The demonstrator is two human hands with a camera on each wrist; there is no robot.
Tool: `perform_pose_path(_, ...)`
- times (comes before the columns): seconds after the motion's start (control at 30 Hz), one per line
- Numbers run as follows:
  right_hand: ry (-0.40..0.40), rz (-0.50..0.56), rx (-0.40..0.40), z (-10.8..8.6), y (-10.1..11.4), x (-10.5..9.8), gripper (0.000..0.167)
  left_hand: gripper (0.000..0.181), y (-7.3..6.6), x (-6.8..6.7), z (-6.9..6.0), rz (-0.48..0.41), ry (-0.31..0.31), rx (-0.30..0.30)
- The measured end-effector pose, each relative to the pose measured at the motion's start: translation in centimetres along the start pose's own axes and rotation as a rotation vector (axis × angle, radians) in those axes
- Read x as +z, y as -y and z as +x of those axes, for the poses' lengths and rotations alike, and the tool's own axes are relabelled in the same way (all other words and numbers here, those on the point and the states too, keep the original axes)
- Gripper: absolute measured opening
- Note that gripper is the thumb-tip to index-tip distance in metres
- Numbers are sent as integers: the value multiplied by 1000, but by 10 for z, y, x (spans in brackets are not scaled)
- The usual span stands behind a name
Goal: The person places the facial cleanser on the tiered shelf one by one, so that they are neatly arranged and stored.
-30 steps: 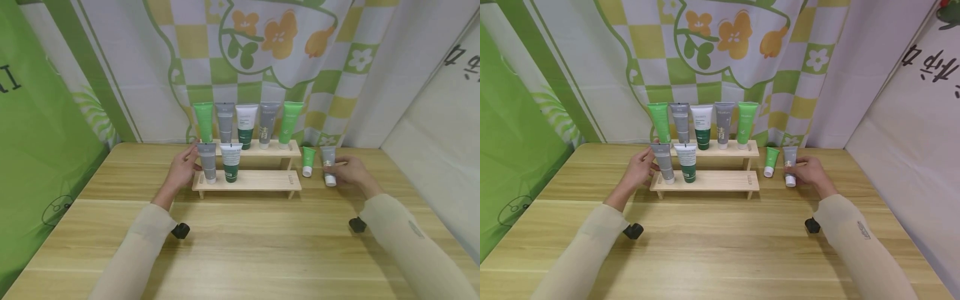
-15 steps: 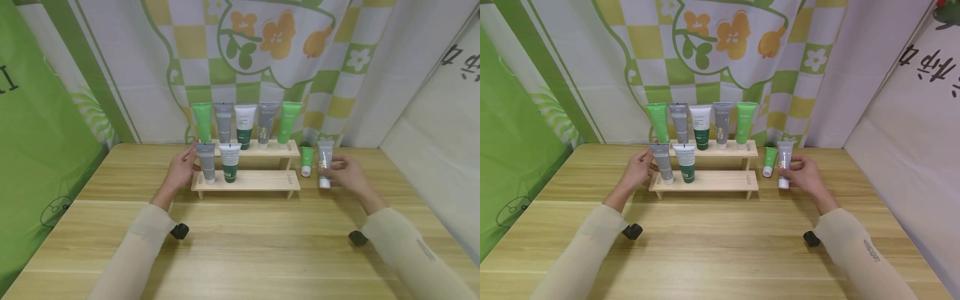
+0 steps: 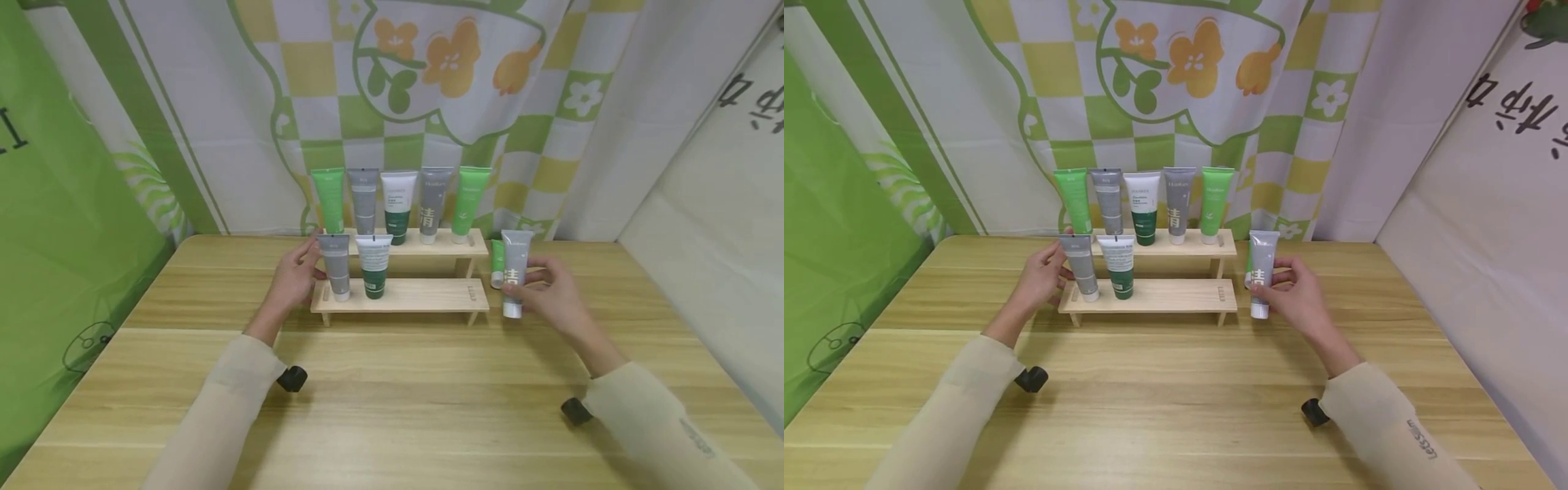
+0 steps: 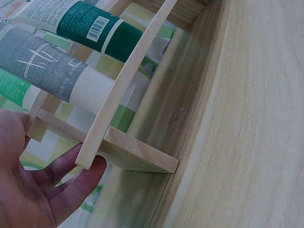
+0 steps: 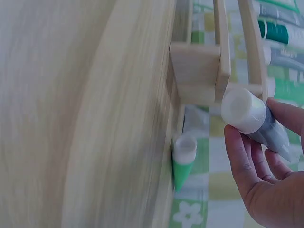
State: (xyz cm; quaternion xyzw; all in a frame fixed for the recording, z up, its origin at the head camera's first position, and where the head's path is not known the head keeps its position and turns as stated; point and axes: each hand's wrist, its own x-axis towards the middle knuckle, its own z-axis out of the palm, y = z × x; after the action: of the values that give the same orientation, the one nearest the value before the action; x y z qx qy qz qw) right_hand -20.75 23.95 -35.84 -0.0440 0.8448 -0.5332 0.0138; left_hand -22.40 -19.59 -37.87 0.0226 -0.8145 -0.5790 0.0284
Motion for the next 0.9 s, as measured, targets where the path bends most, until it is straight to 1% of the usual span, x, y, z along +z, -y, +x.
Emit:
perform_pose_path(0.1, 13, 8, -25, -4, 9, 9, 72, 47, 1, -1, 0, -4, 1, -1)
perform_pose_path(0.27, 26, 15, -84, -7, 24, 24, 66, 47, 1, -1, 1, -6, -1, 8)
perform_pose_path(0.43, 27, 47, -135, -7, 34, 39, 62, 47, 1, 0, 1, -13, 9, 6)
perform_pose_path(0.57, 21, 60, -171, -5, 42, 51, 61, 47, 1, 0, 0, -17, 11, 2)
perform_pose_path(0.73, 21, 56, -191, -2, 50, 65, 64, 47, 1, 0, 1, -5, 10, 6)
perform_pose_path(0.9, 39, 96, -194, 1, 53, 80, 62, 46, 1, 0, 2, 3, 3, 7)
